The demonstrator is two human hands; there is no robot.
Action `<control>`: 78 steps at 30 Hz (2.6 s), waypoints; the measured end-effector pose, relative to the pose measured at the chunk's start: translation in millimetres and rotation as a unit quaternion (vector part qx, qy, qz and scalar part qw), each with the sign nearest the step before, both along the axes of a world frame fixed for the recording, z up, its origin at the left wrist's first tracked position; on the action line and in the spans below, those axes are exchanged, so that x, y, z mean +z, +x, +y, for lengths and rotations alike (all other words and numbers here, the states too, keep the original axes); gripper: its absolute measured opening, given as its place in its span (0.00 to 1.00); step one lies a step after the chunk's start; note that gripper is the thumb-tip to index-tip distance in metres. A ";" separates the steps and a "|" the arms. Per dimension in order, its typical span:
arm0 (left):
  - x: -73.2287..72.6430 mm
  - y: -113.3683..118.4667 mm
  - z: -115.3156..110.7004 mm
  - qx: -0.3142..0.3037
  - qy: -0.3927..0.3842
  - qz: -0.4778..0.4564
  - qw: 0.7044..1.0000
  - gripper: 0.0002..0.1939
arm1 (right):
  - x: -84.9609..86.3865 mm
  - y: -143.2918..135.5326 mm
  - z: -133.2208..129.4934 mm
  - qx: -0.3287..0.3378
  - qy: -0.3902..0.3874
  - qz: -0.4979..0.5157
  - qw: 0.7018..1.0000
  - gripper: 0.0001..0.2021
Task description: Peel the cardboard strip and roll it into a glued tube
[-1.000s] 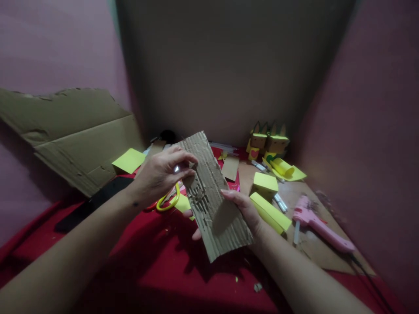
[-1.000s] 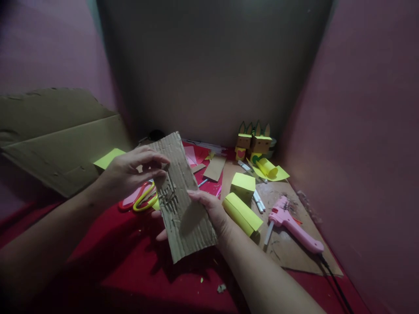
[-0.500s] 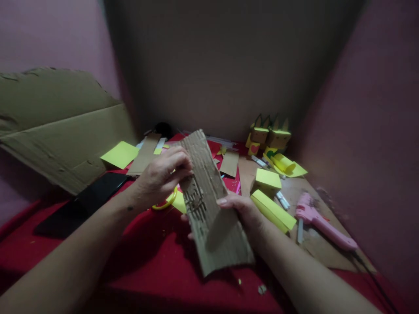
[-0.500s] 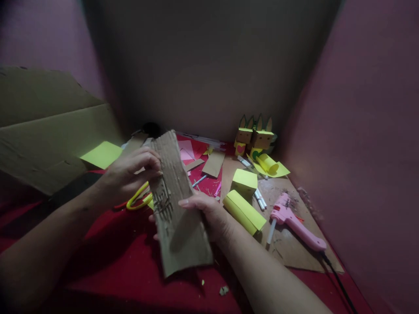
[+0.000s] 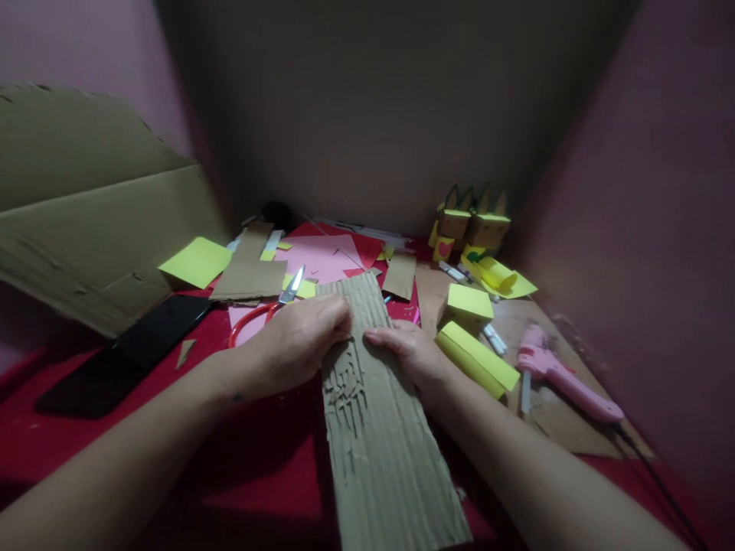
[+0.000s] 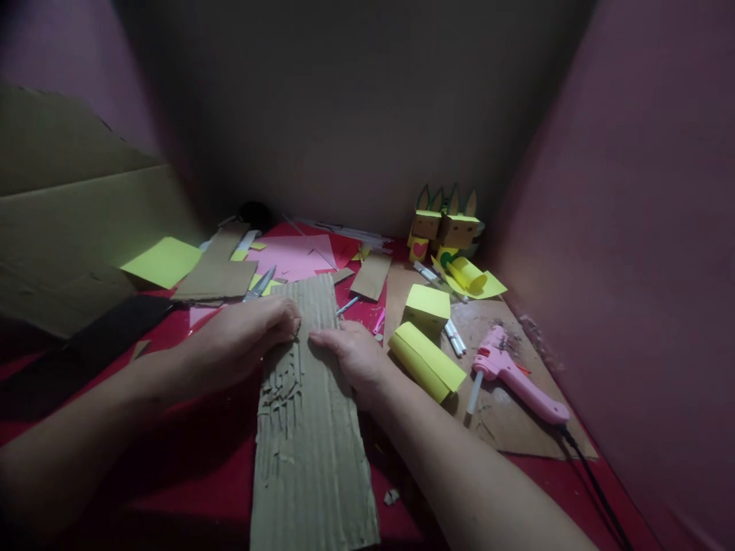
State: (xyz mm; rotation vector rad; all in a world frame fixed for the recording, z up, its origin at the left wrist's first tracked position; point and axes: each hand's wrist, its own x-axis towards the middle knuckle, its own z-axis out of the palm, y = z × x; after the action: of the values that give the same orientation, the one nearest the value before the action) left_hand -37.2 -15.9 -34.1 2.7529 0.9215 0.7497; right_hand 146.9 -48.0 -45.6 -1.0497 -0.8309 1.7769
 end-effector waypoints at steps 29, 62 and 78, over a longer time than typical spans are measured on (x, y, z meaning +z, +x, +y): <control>0.4 -0.8 2.2 -0.065 -0.086 -0.016 0.994 0.04 | -8.5 1.7 7.2 0.018 0.038 -0.063 0.997 0.08; -7.6 -13.8 21.0 -0.114 -0.176 0.031 0.977 0.03 | -19.8 7.3 12.3 0.101 0.009 -0.082 0.991 0.05; 25.8 -23.5 8.4 -0.175 -0.206 0.090 0.958 0.06 | -18.0 -0.9 4.2 0.097 0.061 -0.101 0.988 0.06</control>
State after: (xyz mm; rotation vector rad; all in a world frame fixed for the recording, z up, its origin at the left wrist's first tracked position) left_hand -60.7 -7.5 -8.4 2.5264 0.5139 0.2181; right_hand 146.1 -43.7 -63.6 -1.1101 -1.1879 1.7728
